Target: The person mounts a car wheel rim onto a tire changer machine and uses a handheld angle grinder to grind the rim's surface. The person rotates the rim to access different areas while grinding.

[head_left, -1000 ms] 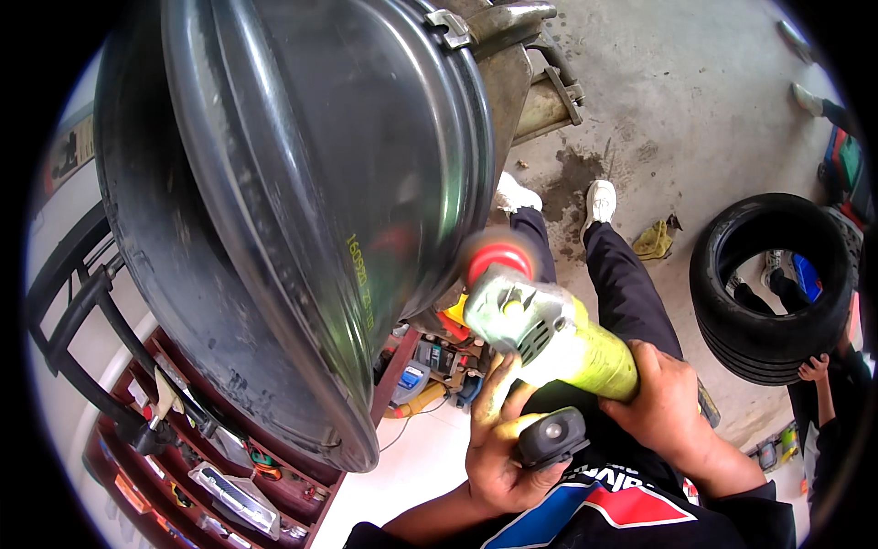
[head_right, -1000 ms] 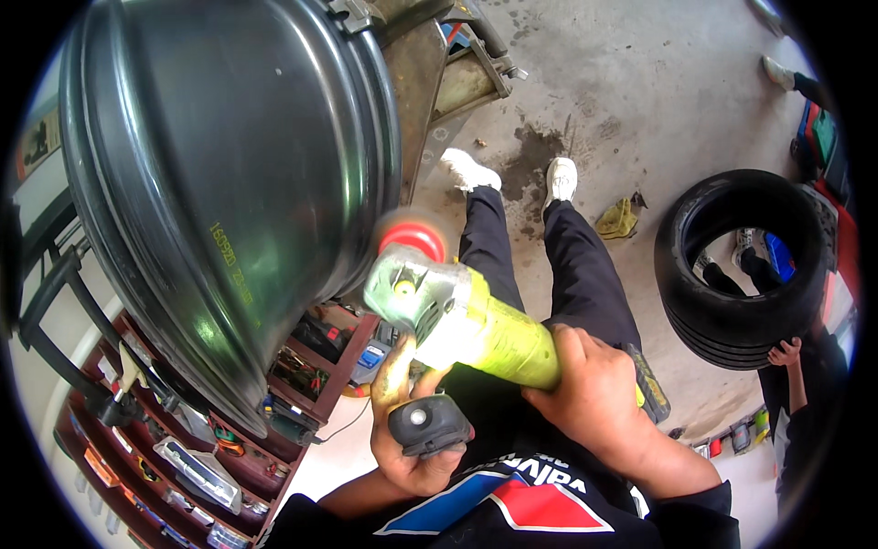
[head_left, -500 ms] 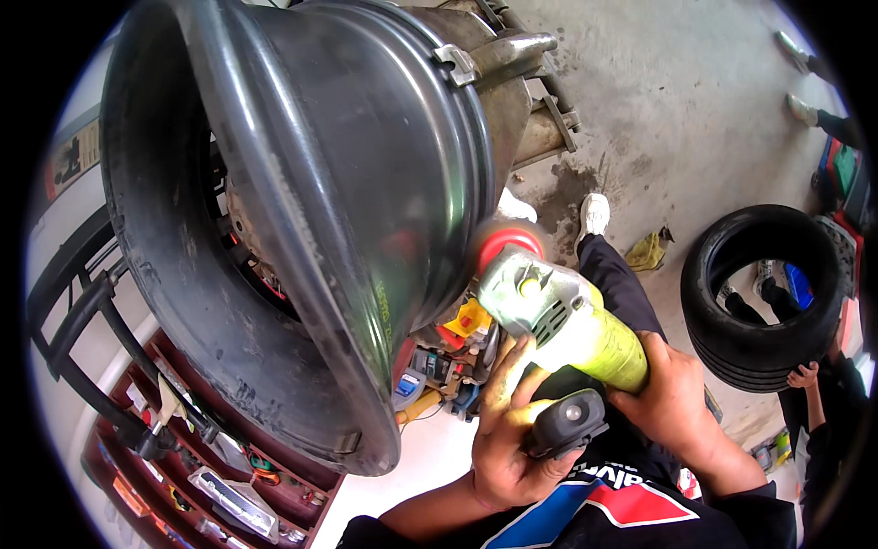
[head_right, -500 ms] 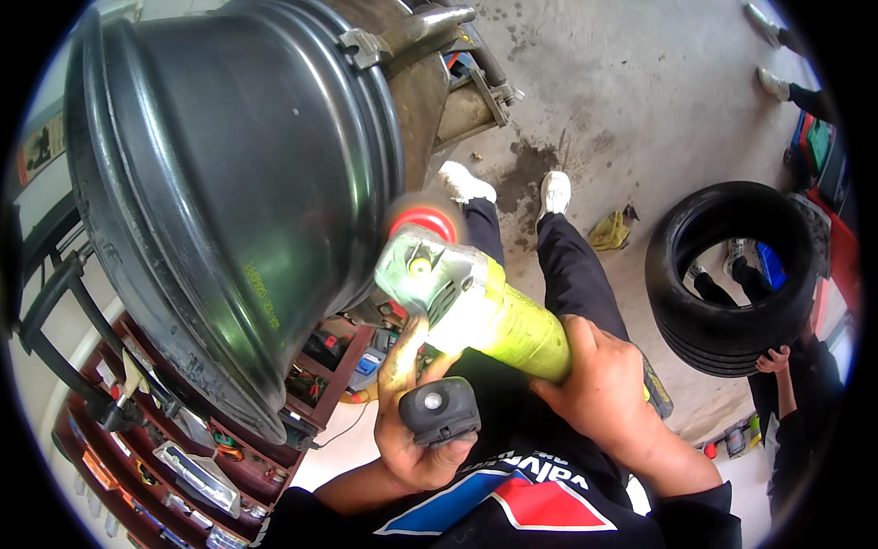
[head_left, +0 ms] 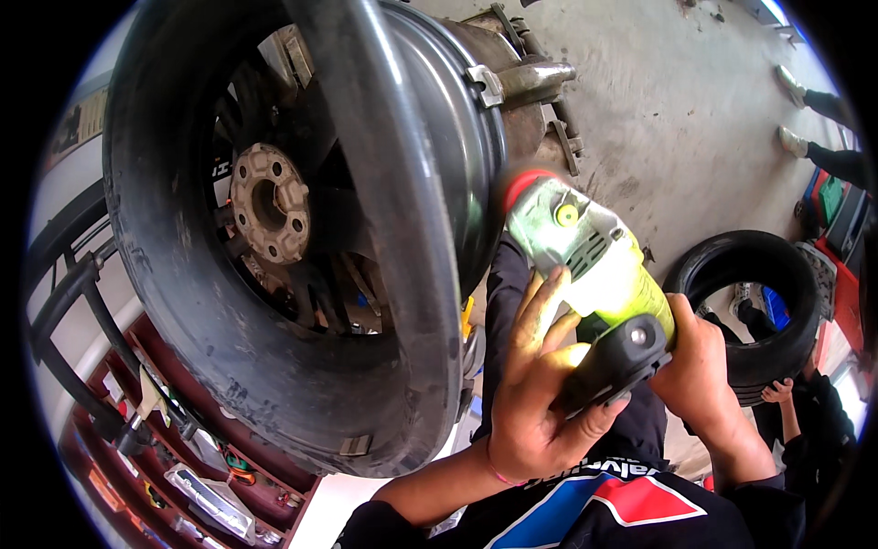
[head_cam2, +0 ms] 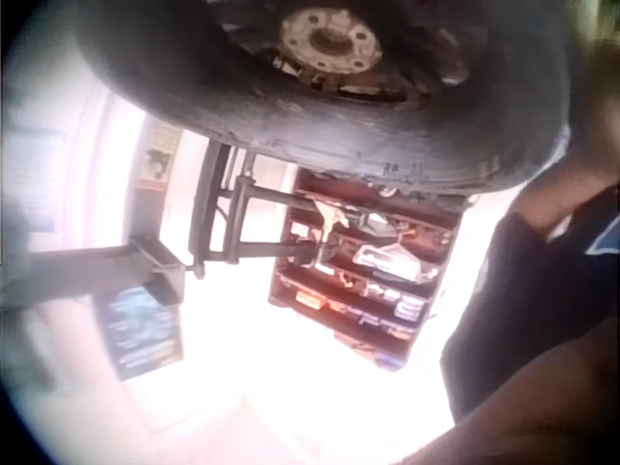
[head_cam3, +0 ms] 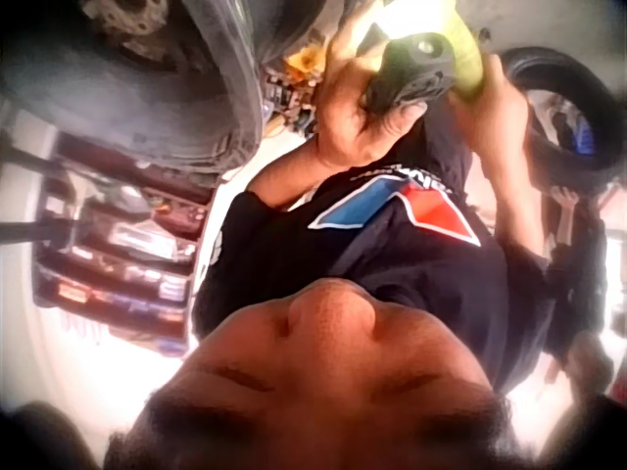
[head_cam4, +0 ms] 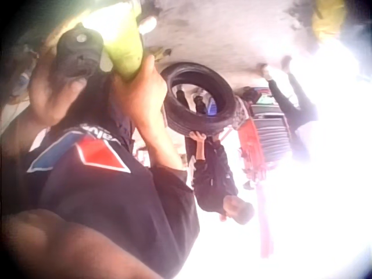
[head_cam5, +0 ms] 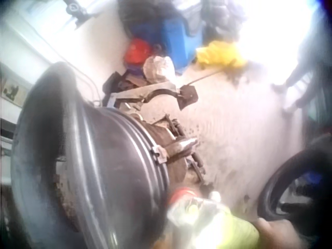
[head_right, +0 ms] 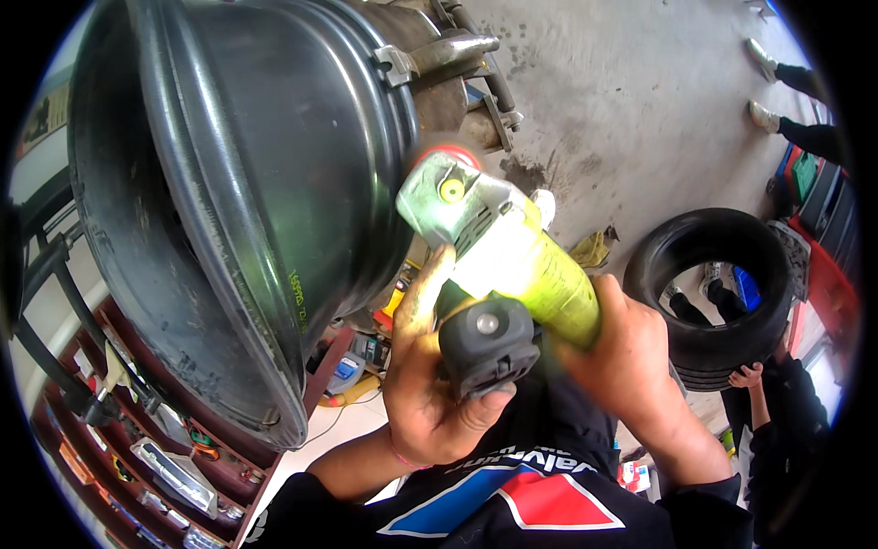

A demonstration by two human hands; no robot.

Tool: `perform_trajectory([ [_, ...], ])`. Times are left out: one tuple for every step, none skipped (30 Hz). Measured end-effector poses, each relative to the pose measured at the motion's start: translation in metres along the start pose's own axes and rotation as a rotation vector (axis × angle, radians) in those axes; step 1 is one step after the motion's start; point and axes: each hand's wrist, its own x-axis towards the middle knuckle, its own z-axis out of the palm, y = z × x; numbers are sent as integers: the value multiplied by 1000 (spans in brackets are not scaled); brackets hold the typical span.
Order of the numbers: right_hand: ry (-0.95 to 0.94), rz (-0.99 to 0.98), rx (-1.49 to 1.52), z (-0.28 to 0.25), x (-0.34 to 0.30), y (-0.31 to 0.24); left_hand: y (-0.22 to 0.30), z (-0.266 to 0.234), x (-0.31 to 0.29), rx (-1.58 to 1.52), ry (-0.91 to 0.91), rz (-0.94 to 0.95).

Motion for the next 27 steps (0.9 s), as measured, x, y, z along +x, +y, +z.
perform_trajectory([
  [-5,26,-23,-3,4,-1,-2,0,5,6,-1,22],
  [-6,50,-30,-5,8,-1,-4,1,9,-5,19,40],
  [-10,74,-36,-6,10,-2,-6,1,13,7,26,55],
  [18,65,2,-7,11,-2,-10,3,16,24,30,75],
  [17,92,0,-8,11,-1,-11,5,16,29,35,48],
  [27,100,10,-8,9,0,-12,7,14,15,47,77],
  [45,91,31,-9,5,1,-14,10,12,11,56,79],
  [43,119,33,-7,-2,2,-11,13,3,3,53,55],
  [39,102,65,-6,-11,2,-7,14,-8,5,22,-16],
  [6,76,21,-4,-21,2,-4,15,-20,35,22,-8],
  [-21,56,11,-1,-30,3,-1,16,-33,34,30,-5],
  [-46,38,-2,4,-40,1,3,12,-48,54,4,-27],
  [-100,16,-24,8,-50,0,8,10,-63,75,-22,-50],
  [-155,30,-22,12,-58,-2,11,14,-77,-20,71,-142],
  [-209,43,-19,16,-65,-5,16,17,-90,-119,165,-223],
  [-225,-11,11,20,-69,-6,20,15,-102,-99,165,-281],
  [-235,-29,20,25,-71,-9,24,12,-112,-89,183,-322],
  [-251,-36,15,29,-72,-11,28,10,-121,-59,178,-409],
  [-269,-44,9,31,-73,-13,28,8,-127,-38,176,-414],
  [-274,-48,1,32,-73,-15,28,5,-131,-17,175,-420],
  [-276,-52,-10,33,-72,-16,27,4,-134,-11,178,-414],
  [-278,-54,-23,32,-71,-18,26,3,-136,-33,184,-433],
  [-285,-56,-32,31,-70,-20,25,1,-136,-27,193,-410],
  [-290,-56,-44,30,-69,-22,23,1,-137,-50,206,-411],
  [-294,-57,-57,28,-67,-23,21,0,-136,-87,213,-406],
  [-285,-79,-73,26,-66,-25,19,0,-136,-82,218,-392],
  [-289,-75,-95,25,-64,-26,15,-1,-135,-90,219,-373],
])
